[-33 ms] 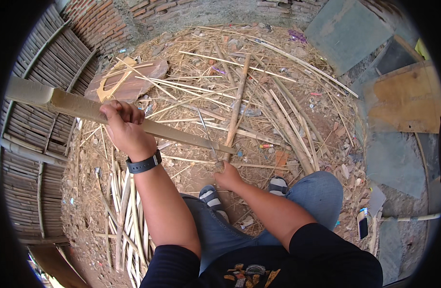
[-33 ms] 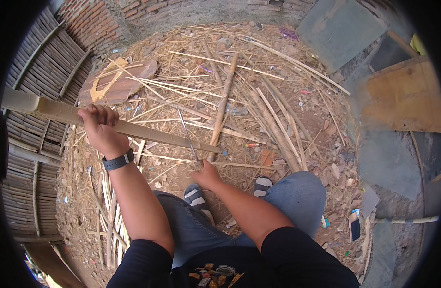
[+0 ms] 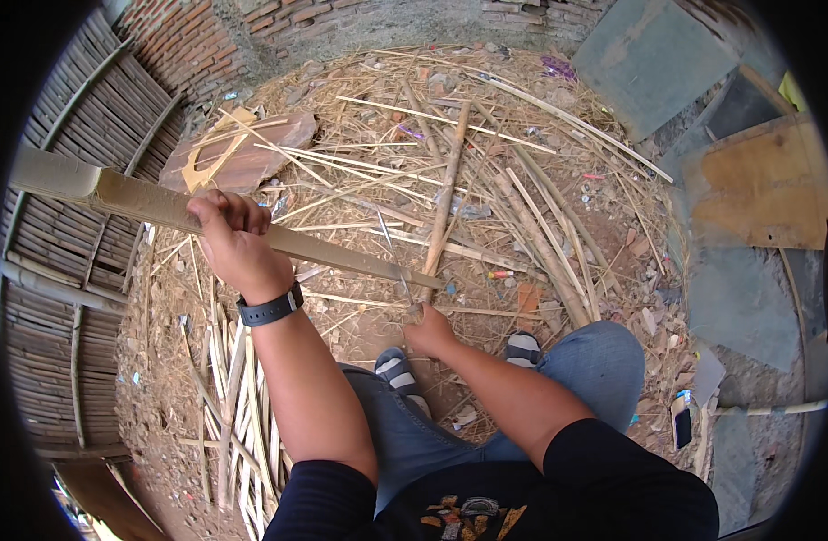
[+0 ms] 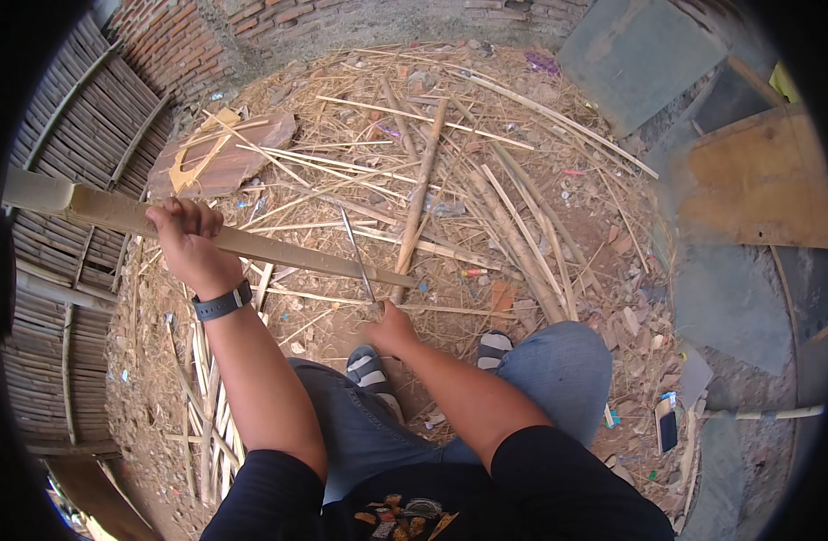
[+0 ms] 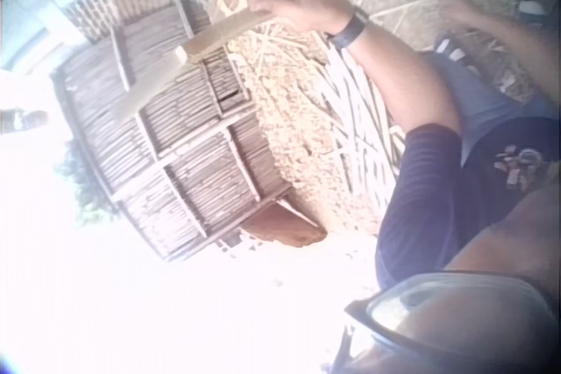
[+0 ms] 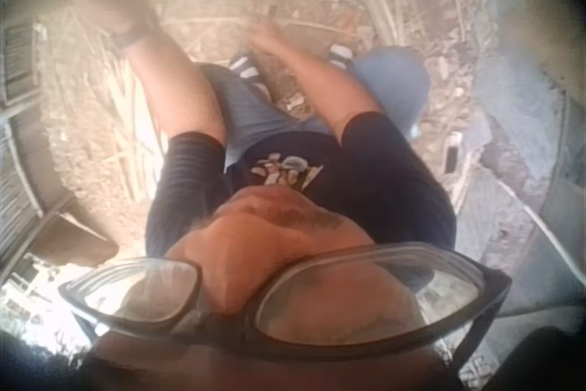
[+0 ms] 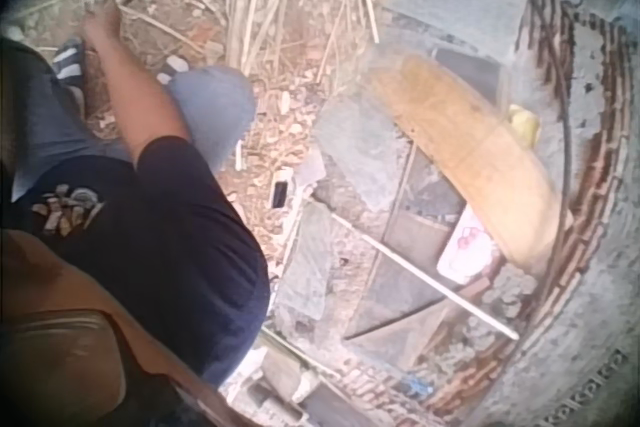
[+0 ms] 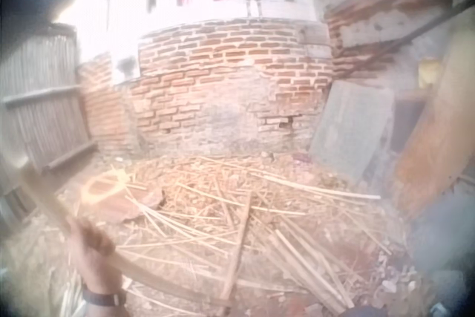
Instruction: The person sits on the ground and uses a knife to shave thin strips from a long piece of bamboo. They hold the bamboo with their left hand and scrape along its length with the knife in their right hand, creating a pile of shavings on the floor.
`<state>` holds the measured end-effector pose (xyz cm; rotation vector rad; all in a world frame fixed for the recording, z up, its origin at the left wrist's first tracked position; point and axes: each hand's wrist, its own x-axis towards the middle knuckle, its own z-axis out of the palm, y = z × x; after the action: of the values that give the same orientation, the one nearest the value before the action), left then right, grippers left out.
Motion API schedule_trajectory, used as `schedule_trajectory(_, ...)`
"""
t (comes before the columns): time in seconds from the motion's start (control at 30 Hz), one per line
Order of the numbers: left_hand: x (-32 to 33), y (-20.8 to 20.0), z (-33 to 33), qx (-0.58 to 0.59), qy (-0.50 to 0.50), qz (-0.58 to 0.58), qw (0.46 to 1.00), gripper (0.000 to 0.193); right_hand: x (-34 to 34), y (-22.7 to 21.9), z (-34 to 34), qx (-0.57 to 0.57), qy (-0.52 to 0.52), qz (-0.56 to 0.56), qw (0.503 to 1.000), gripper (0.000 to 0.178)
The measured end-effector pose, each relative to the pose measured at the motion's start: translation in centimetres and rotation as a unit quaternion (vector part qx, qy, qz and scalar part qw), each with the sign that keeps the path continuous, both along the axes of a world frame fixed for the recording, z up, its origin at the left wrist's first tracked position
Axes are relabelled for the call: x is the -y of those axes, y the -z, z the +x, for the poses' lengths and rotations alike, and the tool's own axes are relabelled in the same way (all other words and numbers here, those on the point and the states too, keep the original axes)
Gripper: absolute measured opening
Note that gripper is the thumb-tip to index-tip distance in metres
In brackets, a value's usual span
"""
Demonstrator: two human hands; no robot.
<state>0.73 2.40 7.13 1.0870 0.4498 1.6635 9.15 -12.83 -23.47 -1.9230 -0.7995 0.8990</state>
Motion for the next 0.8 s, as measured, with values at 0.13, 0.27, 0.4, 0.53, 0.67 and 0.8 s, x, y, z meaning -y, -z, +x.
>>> schedule_trajectory(0.13, -0.4, 0.1, -0.5, 0.003, -0.001, -0.011, 1.000, 0.038, -0.3, 0.5, 0.3, -0.125, -0.005, -0.019, 0.992, 0.060)
schedule_trajectory(0.27, -0.1, -0.1, 0.1, 0.009, 0.006, 0.010, 1.000, 0.038, -0.5, 1.4, -0.2, 0.050, -0.005, 0.058, 0.997, 0.051)
schedule_trajectory(0.4, -0.1, 0.1, 0.0, 0.008, 0.002, -0.005, 1.000, 0.038, -0.7, 2.7, 0.0, 0.005, 0.008, 0.048, 0.999, 0.045)
schedule_trajectory(0.53, -0.4, 0.1, -0.7, 0.007, -0.001, -0.009, 1.000, 0.038, -0.3, -1.6, 0.0, -0.155, 0.007, -0.007, 0.988, 0.044)
schedule_trajectory(0.67, -0.2, 0.1, -0.1, 0.008, 0.011, 0.006, 1.000, 0.037, -0.1, -0.9, 0.2, -0.089, 0.005, 0.001, 0.996, 0.044)
schedule_trajectory(0.8, -0.2, 0.1, -0.1, 0.007, 0.007, -0.002, 1.000, 0.038, -0.6, 1.2, 0.3, -0.043, -0.004, 0.023, 0.999, 0.047)
